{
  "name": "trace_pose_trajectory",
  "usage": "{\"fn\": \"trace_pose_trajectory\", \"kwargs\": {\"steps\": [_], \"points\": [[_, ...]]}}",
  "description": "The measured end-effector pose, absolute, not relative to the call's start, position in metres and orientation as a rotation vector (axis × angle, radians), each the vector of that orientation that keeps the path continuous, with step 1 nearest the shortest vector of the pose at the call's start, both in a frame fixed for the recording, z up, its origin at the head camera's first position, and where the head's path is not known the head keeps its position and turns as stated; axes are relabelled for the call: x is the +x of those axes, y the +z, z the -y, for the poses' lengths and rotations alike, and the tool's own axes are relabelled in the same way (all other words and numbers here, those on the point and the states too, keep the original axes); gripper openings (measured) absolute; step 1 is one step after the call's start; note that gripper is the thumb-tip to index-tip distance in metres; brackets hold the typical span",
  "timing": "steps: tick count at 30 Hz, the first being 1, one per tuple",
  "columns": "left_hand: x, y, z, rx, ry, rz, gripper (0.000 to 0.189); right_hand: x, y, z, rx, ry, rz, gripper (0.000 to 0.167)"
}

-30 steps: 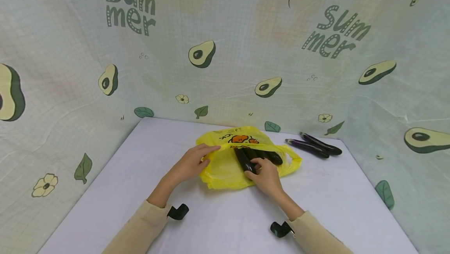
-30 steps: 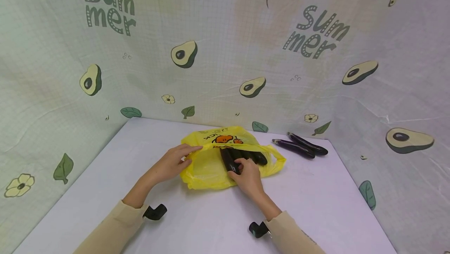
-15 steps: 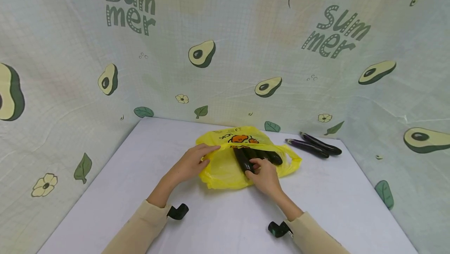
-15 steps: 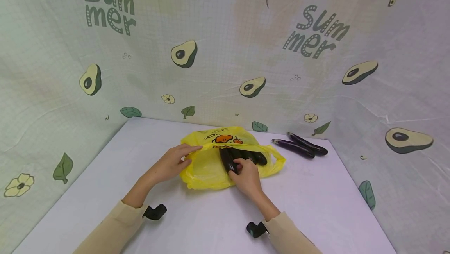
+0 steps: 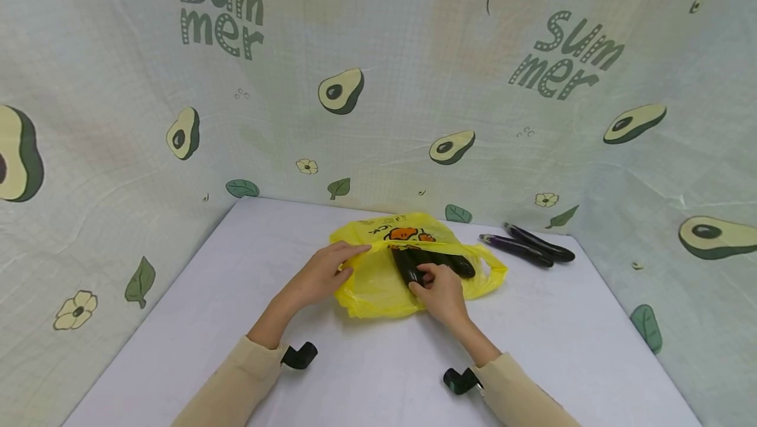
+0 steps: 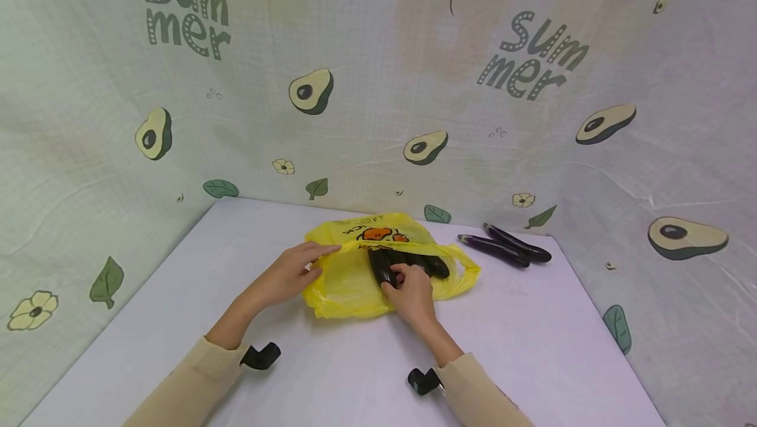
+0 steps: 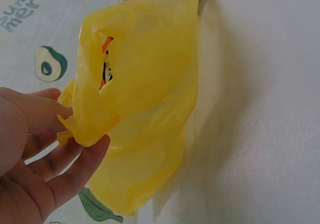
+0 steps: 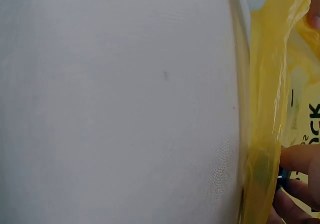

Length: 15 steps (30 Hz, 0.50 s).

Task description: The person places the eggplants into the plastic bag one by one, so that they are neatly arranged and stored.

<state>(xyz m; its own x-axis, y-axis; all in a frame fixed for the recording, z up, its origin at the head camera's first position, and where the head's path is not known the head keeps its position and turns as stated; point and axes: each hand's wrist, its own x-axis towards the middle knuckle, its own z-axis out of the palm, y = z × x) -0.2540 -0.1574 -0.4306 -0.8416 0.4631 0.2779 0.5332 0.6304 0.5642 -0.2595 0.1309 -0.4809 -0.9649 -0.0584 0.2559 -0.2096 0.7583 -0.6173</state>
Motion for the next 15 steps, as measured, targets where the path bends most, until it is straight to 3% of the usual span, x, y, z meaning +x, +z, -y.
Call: {"fn": "trace_pose_trajectory", "kwargs": {"steps": [15], "points": [[-0.2532, -0.4302, 0.1573, -0.849, -0.981, 2.736, 0.058, -0.2679, -0.4816, -0.1275, 0.244, 0.955, 2.694, 0.038]]}}
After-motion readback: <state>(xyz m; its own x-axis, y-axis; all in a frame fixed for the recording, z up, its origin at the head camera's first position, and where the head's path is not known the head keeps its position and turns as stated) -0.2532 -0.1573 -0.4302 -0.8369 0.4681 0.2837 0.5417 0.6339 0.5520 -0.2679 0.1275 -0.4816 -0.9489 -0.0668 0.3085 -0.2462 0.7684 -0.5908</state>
